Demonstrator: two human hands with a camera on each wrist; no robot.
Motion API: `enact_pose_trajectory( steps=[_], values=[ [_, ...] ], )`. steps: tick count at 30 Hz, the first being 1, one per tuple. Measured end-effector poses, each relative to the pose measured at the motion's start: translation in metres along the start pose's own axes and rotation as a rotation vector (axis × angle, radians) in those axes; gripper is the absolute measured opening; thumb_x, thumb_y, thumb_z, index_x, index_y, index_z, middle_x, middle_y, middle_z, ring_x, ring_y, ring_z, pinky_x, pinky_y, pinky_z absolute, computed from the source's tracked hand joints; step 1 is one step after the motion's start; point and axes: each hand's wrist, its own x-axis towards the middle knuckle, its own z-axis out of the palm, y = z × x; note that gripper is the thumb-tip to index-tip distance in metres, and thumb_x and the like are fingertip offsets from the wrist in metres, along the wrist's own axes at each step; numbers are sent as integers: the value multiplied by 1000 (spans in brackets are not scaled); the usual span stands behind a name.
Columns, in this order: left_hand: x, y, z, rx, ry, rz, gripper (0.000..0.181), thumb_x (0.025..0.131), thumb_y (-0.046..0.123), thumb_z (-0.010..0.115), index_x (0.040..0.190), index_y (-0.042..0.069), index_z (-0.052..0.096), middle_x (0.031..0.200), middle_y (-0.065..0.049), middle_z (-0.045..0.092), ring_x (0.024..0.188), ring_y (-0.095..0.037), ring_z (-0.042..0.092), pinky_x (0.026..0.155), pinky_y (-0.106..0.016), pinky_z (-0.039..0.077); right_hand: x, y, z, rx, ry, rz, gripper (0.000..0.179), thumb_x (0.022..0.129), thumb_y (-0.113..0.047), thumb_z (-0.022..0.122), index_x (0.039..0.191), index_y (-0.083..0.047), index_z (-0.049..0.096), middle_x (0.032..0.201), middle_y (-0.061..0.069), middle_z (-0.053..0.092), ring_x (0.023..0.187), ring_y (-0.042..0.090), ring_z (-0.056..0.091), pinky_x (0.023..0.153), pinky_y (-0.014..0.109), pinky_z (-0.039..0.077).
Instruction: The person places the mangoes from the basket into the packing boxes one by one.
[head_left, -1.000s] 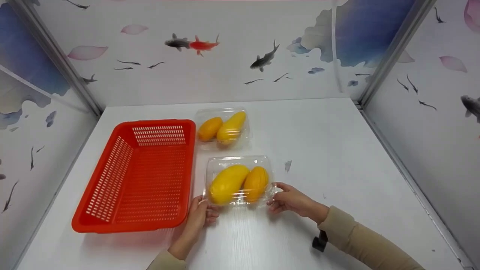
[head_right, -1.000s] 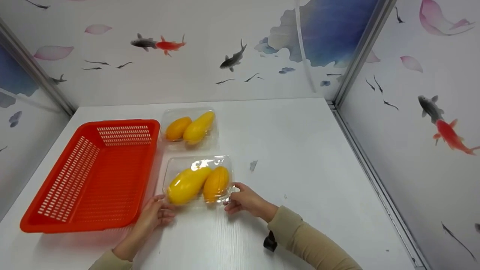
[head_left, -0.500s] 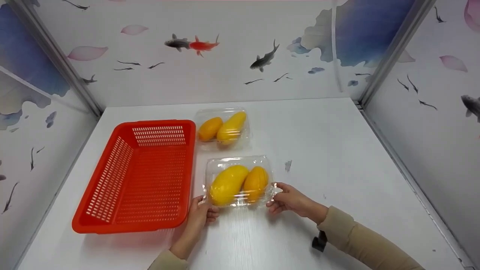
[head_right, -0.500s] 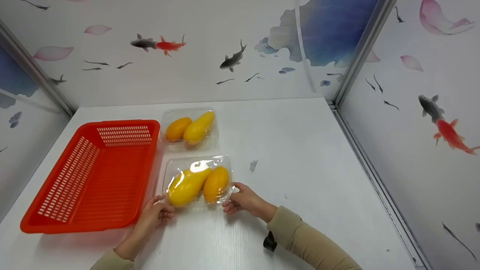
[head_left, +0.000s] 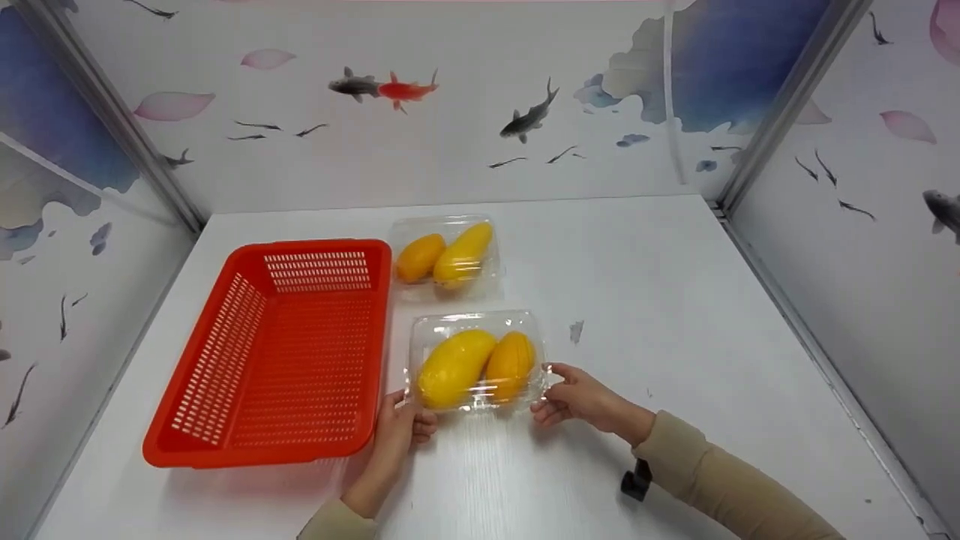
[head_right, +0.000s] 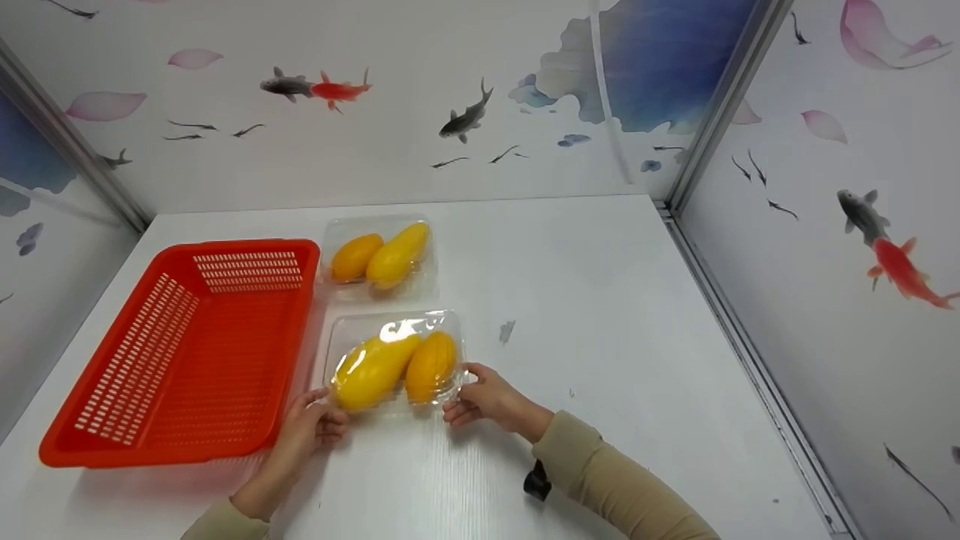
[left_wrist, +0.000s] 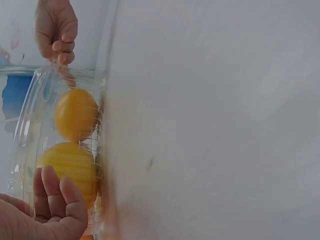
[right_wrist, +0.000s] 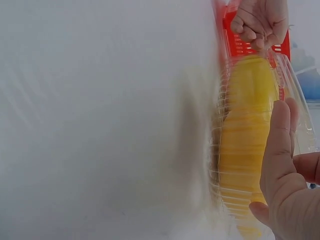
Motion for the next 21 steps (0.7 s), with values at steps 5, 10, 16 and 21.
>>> enact_pose_trajectory(
  steps=[5,10,16,21],
  values=[
    [2,-1,3,-58,53,0,33,95,22,37,119,0,34,81,-6,64,65,-17,62,65,-32,54,8,-5,3,28,9,7,55,92,-4,40,141,2,15,81,9,66,70,16,66,74,34,54],
    [6,-1,7,-81,112,5,35,98,31,33,110,-1,41,84,-10,63,66,-18,63,64,-32,54,20,-10,8,44,2,0,55,92,-2,40,141,3,15,81,9,67,70,16,66,74,34,54],
    [16,4,11,-107,199,-50,44,98,37,33,104,-2,52,87,-13,66,76,-27,66,68,-33,55,33,-18,13,51,27,-2,57,91,1,39,142,2,14,80,10,67,69,17,67,72,34,54],
    [22,8,13,-140,250,-85,46,97,41,34,106,-1,53,93,-14,67,80,-27,66,71,-33,55,43,-23,16,57,64,8,58,90,2,40,142,1,14,78,11,66,66,17,67,69,33,55]
  ],
)
